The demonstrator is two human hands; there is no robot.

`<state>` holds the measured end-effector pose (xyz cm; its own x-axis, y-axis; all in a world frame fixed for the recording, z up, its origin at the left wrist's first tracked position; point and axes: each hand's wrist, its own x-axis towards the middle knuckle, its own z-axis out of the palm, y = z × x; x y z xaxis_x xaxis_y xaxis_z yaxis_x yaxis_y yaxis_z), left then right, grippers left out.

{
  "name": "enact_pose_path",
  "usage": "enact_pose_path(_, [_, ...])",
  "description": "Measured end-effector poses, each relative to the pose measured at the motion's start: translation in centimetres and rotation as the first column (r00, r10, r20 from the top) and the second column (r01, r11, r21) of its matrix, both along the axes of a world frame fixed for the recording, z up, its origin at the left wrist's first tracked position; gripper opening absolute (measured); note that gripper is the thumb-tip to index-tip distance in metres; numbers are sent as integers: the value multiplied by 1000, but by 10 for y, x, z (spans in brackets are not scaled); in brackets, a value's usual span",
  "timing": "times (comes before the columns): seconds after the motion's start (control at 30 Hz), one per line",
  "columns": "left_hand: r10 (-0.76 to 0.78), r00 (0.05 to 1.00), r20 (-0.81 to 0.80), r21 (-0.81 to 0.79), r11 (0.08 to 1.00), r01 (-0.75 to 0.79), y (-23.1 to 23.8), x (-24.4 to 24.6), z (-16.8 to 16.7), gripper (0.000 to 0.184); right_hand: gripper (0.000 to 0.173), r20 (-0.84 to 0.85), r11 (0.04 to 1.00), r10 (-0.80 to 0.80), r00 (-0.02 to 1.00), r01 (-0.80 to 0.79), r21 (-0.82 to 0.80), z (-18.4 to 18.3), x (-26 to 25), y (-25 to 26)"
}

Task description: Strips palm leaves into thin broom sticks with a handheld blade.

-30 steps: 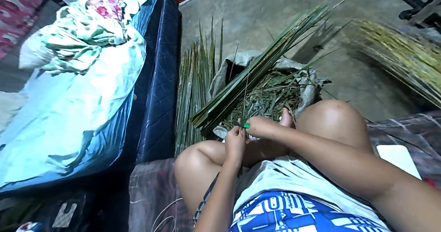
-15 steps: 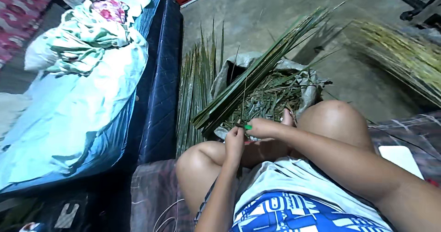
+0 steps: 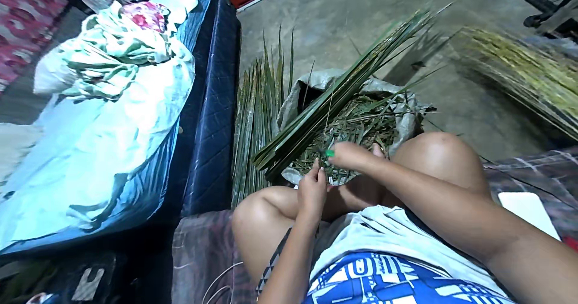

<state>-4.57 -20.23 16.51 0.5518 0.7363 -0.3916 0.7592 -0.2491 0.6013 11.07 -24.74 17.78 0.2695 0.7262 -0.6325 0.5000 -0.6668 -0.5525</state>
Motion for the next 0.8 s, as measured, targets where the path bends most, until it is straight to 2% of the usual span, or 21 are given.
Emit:
enact_pose_path(0.07, [-36, 997, -61, 54, 998, 39, -1, 3, 4, 41, 36, -22, 997, 78, 997, -79, -16, 2, -13, -3])
enact_pose_path(0.13, [-64, 994, -85, 71, 995, 70, -4, 3, 6, 43, 35, 55, 997, 66, 996, -64, -45, 4, -13, -4])
enact_pose_path(0.23, [-92, 991, -101, 92, 991, 102, -6, 3, 8, 46, 34, 174, 995, -82, 981, 91, -42, -4, 11, 3])
enact_pose_path(0.3, [-93, 991, -98, 103, 989, 103, -7, 2, 8, 46, 34, 203, 976, -209, 957, 217, -18, -14, 33, 7])
enact_pose_path(0.37, [-82, 992, -98, 105, 990, 92, -7, 1, 8, 46, 35, 191, 964, -260, 947, 264, 0, -16, 41, 9])
enact_pose_path(0.43, [-67, 994, -86, 107, 991, 76, -6, 0, 8, 45, 34, 131, 982, -190, 973, 190, 13, -8, 29, 7])
enact_pose_path(0.53, [-41, 999, -29, 111, 993, 44, -4, 0, 5, 43, 35, 30, 999, 34, 999, -35, 14, 2, -3, -3])
enact_pose_path(0.6, [-26, 999, 20, 92, 995, 24, -3, -2, 5, 42, 34, 28, 996, 88, 996, -88, 12, 5, -13, -5])
enact_pose_path(0.7, [-26, 994, 102, 72, 997, 18, -4, -4, 1, 41, 35, 100, 998, -61, 993, 59, 27, 0, 8, -1])
enact_pose_path(0.8, [-48, 998, 49, 111, 993, 43, -6, -5, 5, 43, 33, 175, 957, -285, 942, 272, 97, -11, 36, 4])
